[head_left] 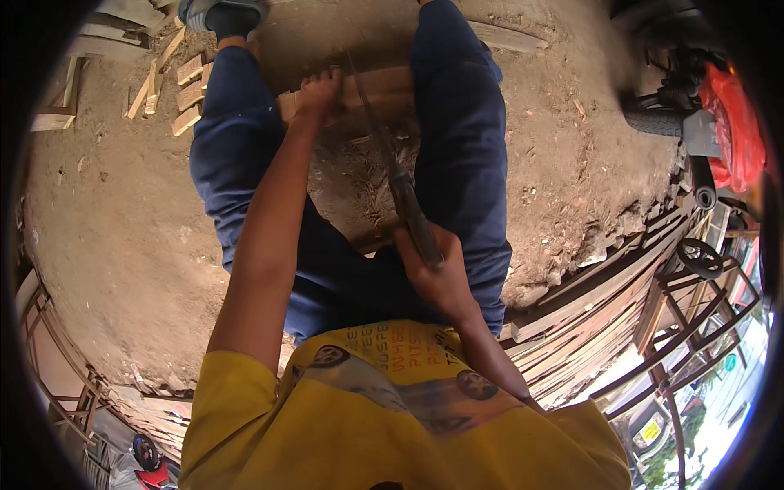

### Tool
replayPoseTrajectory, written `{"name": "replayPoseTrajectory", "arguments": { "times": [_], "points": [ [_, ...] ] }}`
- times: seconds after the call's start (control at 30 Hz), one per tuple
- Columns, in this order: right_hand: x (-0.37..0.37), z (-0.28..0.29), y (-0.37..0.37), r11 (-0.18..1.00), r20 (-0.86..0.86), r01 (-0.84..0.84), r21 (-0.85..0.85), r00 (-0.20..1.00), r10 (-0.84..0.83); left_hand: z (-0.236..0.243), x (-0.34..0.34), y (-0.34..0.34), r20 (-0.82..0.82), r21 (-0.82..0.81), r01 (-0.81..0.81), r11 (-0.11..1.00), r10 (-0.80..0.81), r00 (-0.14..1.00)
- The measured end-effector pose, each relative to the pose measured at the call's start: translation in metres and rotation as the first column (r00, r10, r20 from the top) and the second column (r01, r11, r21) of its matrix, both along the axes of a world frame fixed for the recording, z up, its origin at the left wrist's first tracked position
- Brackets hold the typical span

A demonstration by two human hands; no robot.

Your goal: The person uses a hand saw to cut a small wooden plank placed between their legs. They hold the wood steady with their left hand and saw with their right hand, producing sawdust as the cut progresses.

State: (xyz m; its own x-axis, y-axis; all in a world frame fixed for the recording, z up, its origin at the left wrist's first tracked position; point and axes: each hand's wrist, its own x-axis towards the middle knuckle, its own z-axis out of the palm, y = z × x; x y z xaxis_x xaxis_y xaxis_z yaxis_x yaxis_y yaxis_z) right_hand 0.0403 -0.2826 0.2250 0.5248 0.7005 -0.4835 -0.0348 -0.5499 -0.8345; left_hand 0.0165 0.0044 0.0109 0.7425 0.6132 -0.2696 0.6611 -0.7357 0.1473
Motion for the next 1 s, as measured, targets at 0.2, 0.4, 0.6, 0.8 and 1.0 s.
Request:
{"name": "replayPoseTrajectory", "arguments": {
  "times": [0.2,0.4,0.6,0.8,1.0],
  "points": [
    [0.007,0.005,-0.012,1.000,0.049,-0.001,-0.027,0.999,0.002,0.008,0.005,0.006,0.019,0.013,0.020,1.000,-0.020,1.000],
    [0.006,0.002,0.012,1.000,-0.021,0.015,0.017,1.000,-0.014,0.004,0.001,0.004,0.001,-0.022,-0.001,1.000,0.001,1.000],
    [0.004,-0.013,0.003,0.998,0.041,0.048,0.041,0.998,-0.049,0.007,0.000,0.004,0.047,-0.033,0.018,0.999,-0.016,0.999],
    [0.014,-0.001,0.009,0.998,0.006,0.028,0.049,1.000,-0.028,-0.002,0.005,0.012,0.041,0.011,0.009,1.000,-0.010,0.999],
    [0.018,-0.029,0.023,0.999,0.063,-0.008,0.045,0.998,0.005,0.002,0.005,0.003,0.070,0.011,0.010,1.000,-0.011,0.998]
  ]
}}
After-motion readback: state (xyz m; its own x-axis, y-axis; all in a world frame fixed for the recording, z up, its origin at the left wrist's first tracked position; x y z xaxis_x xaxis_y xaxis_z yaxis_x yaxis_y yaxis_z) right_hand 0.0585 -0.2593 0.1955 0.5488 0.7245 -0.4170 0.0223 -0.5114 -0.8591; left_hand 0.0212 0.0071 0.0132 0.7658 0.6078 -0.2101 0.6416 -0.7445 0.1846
